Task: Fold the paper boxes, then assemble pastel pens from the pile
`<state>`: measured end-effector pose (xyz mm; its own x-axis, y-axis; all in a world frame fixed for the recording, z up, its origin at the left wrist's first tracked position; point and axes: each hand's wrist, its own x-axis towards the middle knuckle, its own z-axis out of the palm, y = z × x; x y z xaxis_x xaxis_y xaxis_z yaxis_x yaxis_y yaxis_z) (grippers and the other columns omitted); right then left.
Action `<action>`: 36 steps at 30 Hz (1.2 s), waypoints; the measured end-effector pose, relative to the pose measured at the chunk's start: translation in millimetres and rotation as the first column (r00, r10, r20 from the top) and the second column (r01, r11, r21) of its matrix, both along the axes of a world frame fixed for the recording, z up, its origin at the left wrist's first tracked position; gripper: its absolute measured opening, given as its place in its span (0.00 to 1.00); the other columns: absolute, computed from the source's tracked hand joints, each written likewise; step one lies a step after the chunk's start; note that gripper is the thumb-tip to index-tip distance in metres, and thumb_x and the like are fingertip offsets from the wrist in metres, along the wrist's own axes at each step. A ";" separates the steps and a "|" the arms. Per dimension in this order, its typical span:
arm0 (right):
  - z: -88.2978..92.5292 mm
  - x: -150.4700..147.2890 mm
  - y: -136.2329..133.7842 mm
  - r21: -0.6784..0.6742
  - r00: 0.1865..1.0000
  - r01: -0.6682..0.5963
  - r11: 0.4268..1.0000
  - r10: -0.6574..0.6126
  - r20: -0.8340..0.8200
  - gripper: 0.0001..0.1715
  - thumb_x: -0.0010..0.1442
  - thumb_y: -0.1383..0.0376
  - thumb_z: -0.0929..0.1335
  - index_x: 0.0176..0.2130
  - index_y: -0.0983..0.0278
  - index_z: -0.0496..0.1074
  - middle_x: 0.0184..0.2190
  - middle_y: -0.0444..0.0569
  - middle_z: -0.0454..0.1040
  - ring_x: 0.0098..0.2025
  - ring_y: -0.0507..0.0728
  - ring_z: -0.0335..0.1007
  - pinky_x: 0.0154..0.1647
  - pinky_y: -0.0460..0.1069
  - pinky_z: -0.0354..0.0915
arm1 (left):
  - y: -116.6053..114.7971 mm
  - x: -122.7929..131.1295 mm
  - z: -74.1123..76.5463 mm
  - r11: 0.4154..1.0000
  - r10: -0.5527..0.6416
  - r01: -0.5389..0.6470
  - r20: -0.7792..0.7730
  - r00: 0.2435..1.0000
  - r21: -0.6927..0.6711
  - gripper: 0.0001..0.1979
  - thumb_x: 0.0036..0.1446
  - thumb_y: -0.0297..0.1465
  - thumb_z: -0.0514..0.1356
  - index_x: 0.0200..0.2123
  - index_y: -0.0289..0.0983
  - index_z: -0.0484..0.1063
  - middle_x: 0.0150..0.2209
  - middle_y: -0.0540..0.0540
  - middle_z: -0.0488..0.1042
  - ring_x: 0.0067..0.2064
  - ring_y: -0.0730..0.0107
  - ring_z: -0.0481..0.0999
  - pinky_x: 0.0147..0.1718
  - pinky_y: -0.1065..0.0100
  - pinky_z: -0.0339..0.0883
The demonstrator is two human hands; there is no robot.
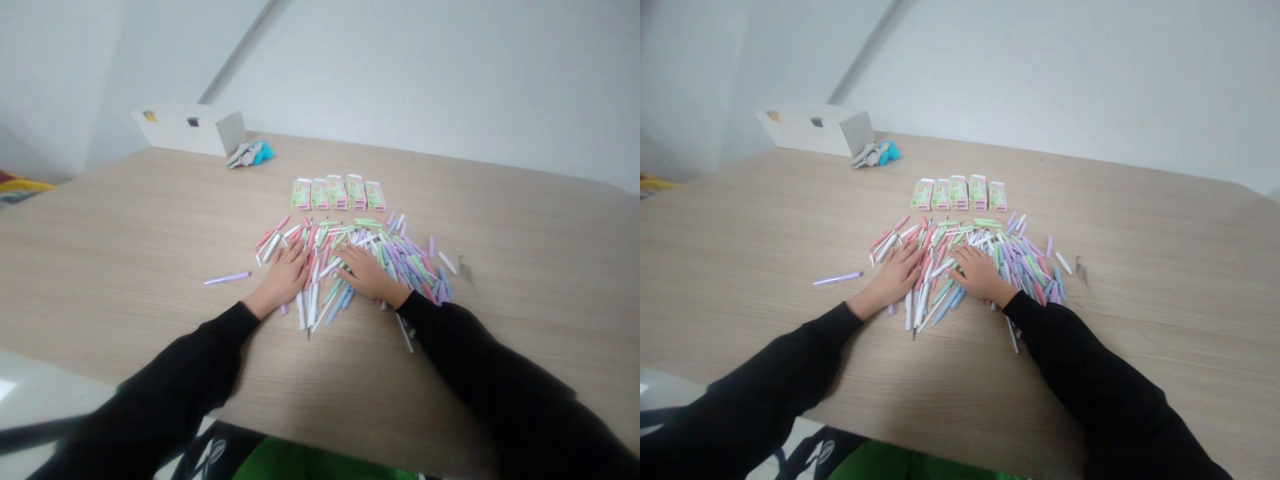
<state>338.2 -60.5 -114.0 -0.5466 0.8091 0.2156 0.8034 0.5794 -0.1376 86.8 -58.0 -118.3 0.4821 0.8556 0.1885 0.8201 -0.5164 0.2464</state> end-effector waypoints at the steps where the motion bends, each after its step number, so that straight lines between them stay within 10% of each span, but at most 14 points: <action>1: 0.1 -0.1 -1.2 0.002 1.000 0.005 1.000 -0.005 -0.002 0.32 0.71 0.55 0.60 0.67 0.68 0.64 0.68 0.58 0.64 0.71 0.66 0.57 0.71 0.62 0.52 | 0.6 -0.4 -1.2 1.000 -0.001 0.001 -0.006 1.000 0.002 0.27 0.71 0.35 0.44 0.69 0.32 0.60 0.72 0.34 0.55 0.74 0.48 0.52 0.69 0.40 0.48; 15: 3.2 15.4 -1.1 -0.141 0.994 -0.047 0.989 0.032 -0.106 0.29 0.71 0.58 0.59 0.67 0.59 0.66 0.70 0.53 0.62 0.73 0.63 0.54 0.72 0.64 0.49 | 5.7 -5.9 -13.1 0.998 -0.056 0.057 -0.032 0.998 0.030 0.27 0.71 0.36 0.45 0.68 0.33 0.61 0.71 0.34 0.59 0.73 0.48 0.52 0.68 0.42 0.51; 27: 29.6 13.3 5.4 -0.123 0.889 0.020 0.992 -0.074 -0.453 0.23 0.63 0.69 0.62 0.50 0.63 0.80 0.54 0.54 0.80 0.58 0.61 0.75 0.63 0.58 0.64 | 22.7 -2.2 3.3 0.972 -0.090 0.029 0.257 0.962 0.232 0.17 0.66 0.30 0.51 0.51 0.31 0.75 0.65 0.31 0.65 0.67 0.49 0.64 0.65 0.47 0.60; 36: 53.3 -24.0 85.9 -0.172 1.000 -0.009 0.985 0.013 0.021 0.24 0.55 0.80 0.62 0.44 0.71 0.80 0.44 0.59 0.73 0.46 0.60 0.70 0.50 0.51 0.63 | 26.9 -12.6 -15.1 0.976 -0.120 0.069 0.245 0.962 0.206 0.16 0.63 0.28 0.52 0.50 0.32 0.74 0.59 0.31 0.68 0.61 0.48 0.68 0.61 0.47 0.65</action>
